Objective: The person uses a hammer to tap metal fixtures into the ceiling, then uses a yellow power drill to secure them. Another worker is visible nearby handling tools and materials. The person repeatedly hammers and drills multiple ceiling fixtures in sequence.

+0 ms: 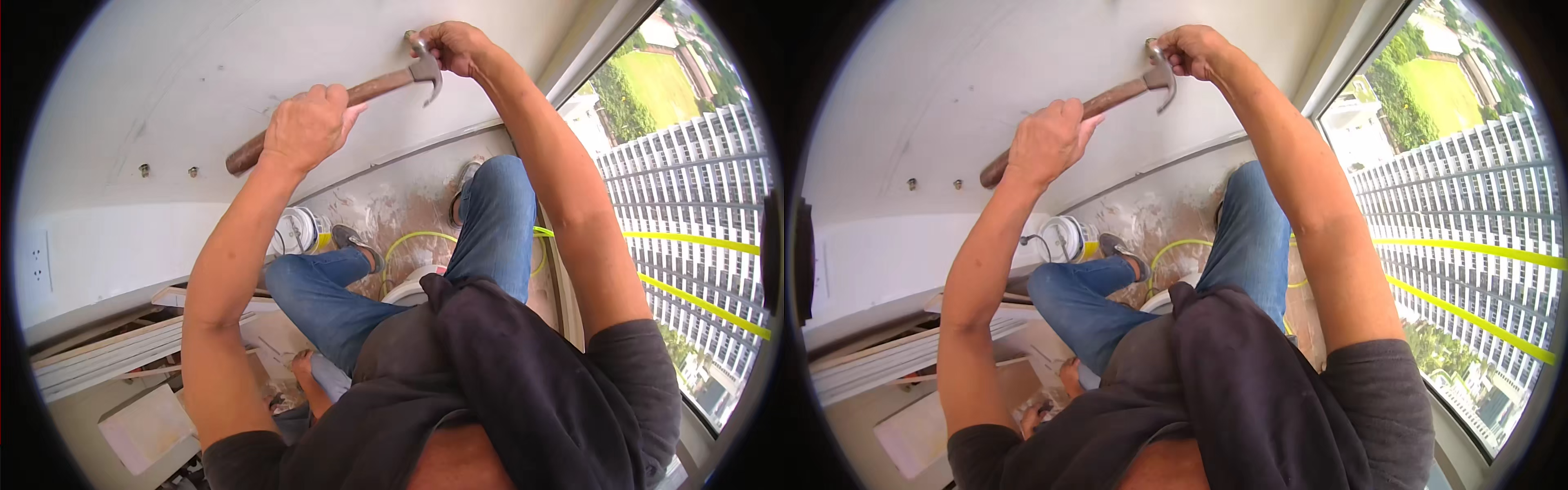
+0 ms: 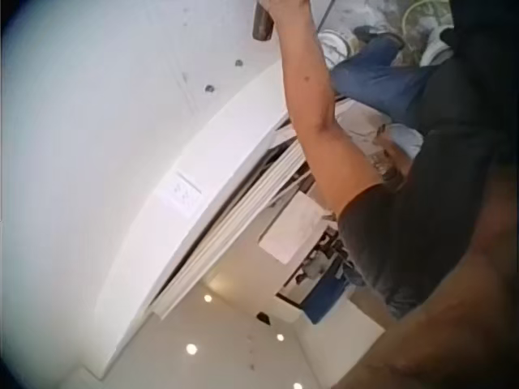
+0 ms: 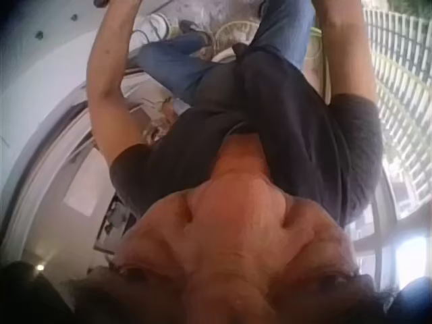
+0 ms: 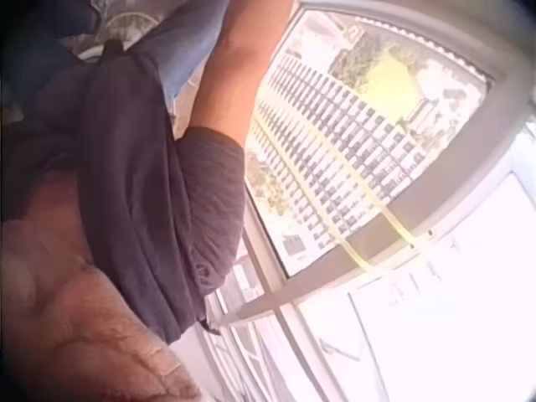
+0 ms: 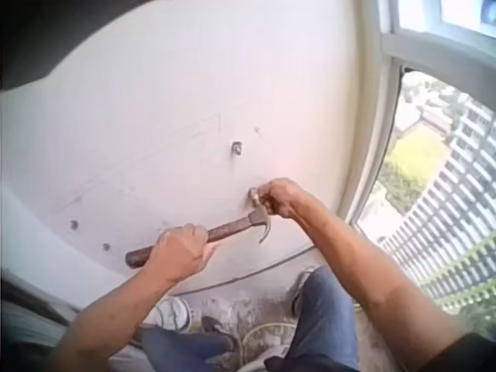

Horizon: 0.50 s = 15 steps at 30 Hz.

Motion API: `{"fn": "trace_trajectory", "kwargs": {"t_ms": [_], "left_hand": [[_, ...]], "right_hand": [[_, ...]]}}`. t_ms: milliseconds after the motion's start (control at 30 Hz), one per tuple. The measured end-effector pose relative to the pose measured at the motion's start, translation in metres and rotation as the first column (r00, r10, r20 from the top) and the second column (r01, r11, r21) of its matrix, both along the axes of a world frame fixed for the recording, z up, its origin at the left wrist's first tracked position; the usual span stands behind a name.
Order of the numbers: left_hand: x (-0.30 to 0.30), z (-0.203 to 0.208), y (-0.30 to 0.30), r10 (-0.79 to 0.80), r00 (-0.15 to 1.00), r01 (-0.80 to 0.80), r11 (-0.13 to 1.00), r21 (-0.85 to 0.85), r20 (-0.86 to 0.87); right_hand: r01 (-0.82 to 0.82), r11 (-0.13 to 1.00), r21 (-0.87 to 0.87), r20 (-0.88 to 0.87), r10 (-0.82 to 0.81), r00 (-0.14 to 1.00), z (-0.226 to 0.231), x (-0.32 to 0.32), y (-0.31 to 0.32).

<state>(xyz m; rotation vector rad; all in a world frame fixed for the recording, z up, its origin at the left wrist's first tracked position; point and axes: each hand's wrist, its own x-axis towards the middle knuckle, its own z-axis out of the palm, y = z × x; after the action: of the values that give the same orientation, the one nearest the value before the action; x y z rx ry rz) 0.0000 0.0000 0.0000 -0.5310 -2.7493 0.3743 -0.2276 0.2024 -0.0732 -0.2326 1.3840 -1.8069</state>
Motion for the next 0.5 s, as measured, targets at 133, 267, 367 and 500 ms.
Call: {"fn": "trace_trajectory", "kwargs": {"t_ms": [133,267,367,500], "left_hand": [[0.025,0.004,0.002,0.059,0.997,-0.053,0.991,0.121,-0.042],[0.073,0.014,0.016,-0.066,0.994,0.048,0.979,0.196,0.085],[0.069,0.01,0.022,-0.152,0.986,0.134,0.97,0.201,0.075],[0.059,0.013,0.028,-0.253,0.967,0.238,0.946,0.219,0.043]], "right_hand": [[0.088,0.996,-0.011,0.086,-0.087,0.993,-0.014,0.02,-0.005],[0.019,1.0,-0.004,0.099,-0.019,0.995,-0.005,0.035,-0.001],[0.052,0.999,0.017,0.058,-0.053,0.997,0.007,0.027,-0.003],[0.041,0.998,0.047,0.022,-0.043,0.999,0.008,0.02,-0.003]]}}
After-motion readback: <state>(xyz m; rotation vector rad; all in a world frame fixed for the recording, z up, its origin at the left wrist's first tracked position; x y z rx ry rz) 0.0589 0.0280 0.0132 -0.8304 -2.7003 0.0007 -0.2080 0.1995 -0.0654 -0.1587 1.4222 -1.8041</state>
